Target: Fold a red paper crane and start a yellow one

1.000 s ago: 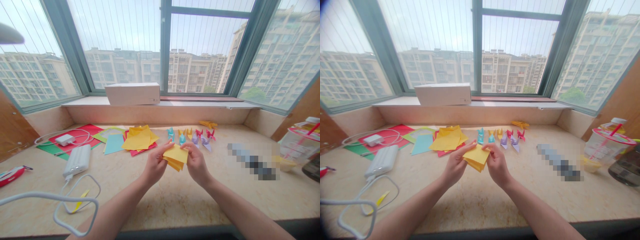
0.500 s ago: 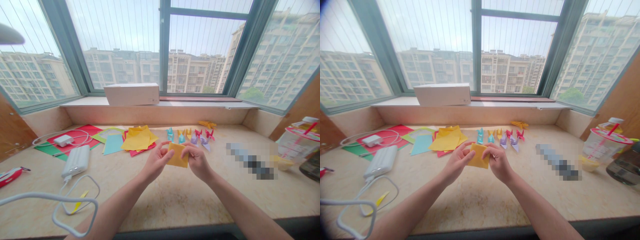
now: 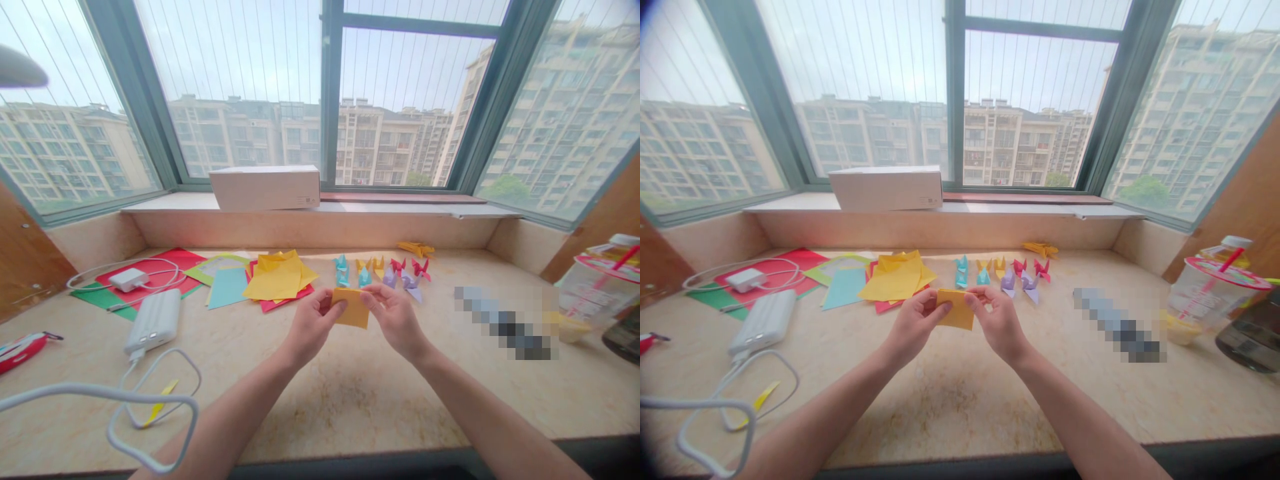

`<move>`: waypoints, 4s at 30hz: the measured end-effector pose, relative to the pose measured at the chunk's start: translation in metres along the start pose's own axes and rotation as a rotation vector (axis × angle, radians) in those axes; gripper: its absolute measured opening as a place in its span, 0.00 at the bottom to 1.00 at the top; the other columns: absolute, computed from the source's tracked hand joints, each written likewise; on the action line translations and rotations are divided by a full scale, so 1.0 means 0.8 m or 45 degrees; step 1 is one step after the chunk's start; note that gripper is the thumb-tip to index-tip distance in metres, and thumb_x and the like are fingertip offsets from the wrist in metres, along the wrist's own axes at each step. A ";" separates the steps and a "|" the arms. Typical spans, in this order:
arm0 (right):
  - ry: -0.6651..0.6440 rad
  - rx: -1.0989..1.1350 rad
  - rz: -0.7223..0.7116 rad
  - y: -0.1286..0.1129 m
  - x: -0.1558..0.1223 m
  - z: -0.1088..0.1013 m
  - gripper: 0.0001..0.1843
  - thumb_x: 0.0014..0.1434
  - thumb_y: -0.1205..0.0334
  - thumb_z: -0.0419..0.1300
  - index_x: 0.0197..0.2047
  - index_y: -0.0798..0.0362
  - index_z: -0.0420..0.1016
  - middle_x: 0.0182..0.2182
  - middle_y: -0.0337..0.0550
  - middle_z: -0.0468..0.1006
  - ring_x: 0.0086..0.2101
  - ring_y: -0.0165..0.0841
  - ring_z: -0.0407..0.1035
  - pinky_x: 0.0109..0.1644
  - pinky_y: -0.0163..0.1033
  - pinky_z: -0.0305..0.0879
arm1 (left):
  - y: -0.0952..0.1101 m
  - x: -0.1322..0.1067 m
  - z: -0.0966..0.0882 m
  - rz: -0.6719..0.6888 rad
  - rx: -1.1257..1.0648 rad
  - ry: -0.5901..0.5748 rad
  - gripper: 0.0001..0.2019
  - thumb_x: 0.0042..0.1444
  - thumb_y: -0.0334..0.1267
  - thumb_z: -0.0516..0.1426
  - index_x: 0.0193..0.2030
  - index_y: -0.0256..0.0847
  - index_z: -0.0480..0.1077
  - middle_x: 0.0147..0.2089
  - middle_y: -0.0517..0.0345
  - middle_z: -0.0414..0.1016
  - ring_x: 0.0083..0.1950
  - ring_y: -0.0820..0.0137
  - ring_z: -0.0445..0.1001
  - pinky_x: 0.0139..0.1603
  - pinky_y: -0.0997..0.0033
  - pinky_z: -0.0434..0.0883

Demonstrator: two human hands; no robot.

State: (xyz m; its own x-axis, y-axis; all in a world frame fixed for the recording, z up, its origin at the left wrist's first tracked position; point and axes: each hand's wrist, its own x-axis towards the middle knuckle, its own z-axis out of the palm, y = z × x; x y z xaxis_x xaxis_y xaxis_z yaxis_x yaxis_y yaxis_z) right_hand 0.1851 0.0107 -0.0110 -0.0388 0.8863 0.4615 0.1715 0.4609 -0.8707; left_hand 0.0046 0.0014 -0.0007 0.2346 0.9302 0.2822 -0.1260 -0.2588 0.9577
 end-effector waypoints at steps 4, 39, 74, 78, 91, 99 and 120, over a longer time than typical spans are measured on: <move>0.036 -0.098 -0.007 -0.002 0.000 -0.001 0.16 0.58 0.47 0.62 0.35 0.53 0.80 0.31 0.45 0.82 0.33 0.38 0.74 0.42 0.44 0.71 | 0.007 -0.006 0.004 -0.026 0.034 -0.027 0.15 0.61 0.49 0.57 0.40 0.37 0.70 0.29 0.58 0.76 0.29 0.70 0.75 0.29 0.75 0.69; -0.258 0.414 0.213 -0.012 0.000 0.005 0.20 0.54 0.47 0.66 0.42 0.55 0.79 0.37 0.47 0.83 0.37 0.38 0.77 0.44 0.43 0.72 | 0.000 -0.004 0.005 -0.259 -0.057 -0.138 0.22 0.56 0.53 0.61 0.43 0.33 0.71 0.31 0.49 0.81 0.28 0.65 0.82 0.28 0.72 0.77; -0.071 -0.082 -0.106 -0.016 0.004 -0.007 0.22 0.66 0.47 0.53 0.36 0.54 0.82 0.30 0.44 0.83 0.34 0.36 0.75 0.38 0.37 0.69 | -0.010 0.005 -0.020 0.113 0.656 -0.031 0.21 0.62 0.51 0.52 0.25 0.36 0.67 0.22 0.60 0.67 0.22 0.74 0.65 0.20 0.79 0.60; 0.308 -0.372 -0.134 -0.001 0.035 -0.052 0.22 0.67 0.48 0.51 0.44 0.54 0.80 0.36 0.47 0.84 0.38 0.38 0.77 0.41 0.38 0.71 | -0.015 0.009 -0.028 0.283 0.913 -0.023 0.22 0.62 0.48 0.51 0.20 0.40 0.58 0.19 0.65 0.56 0.21 0.77 0.57 0.19 0.79 0.53; -0.033 -1.276 0.224 0.101 0.168 -0.272 0.18 0.56 0.66 0.63 0.51 0.53 0.79 0.49 0.49 0.81 0.47 0.42 0.76 0.55 0.44 0.69 | -0.013 0.011 -0.034 0.468 1.107 -0.090 0.20 0.63 0.42 0.50 0.19 0.40 0.55 0.19 0.67 0.52 0.20 0.78 0.55 0.21 0.77 0.52; -0.449 -1.304 0.251 0.144 0.223 -0.294 0.18 0.53 0.67 0.66 0.49 0.50 0.81 0.49 0.46 0.81 0.49 0.42 0.75 0.57 0.42 0.68 | -0.009 0.010 -0.047 0.397 1.240 -0.094 0.20 0.62 0.43 0.51 0.20 0.39 0.63 0.17 0.65 0.61 0.19 0.77 0.60 0.20 0.80 0.58; -0.640 -1.365 0.098 0.112 0.194 -0.298 0.09 0.58 0.65 0.60 0.38 0.47 0.83 0.37 0.41 0.84 0.37 0.36 0.75 0.43 0.39 0.68 | 0.004 -0.006 -0.036 0.405 1.325 -0.012 0.16 0.61 0.39 0.53 0.23 0.39 0.71 0.18 0.63 0.70 0.19 0.77 0.65 0.23 0.78 0.61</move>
State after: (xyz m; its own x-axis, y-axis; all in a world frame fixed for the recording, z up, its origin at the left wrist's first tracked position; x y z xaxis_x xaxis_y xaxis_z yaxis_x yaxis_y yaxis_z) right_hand 0.4287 0.1787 0.0232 -0.3332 0.9388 0.0873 0.9181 0.3442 -0.1964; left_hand -0.0245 0.0036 -0.0008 0.3435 0.7809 0.5217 0.6950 -0.5850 0.4180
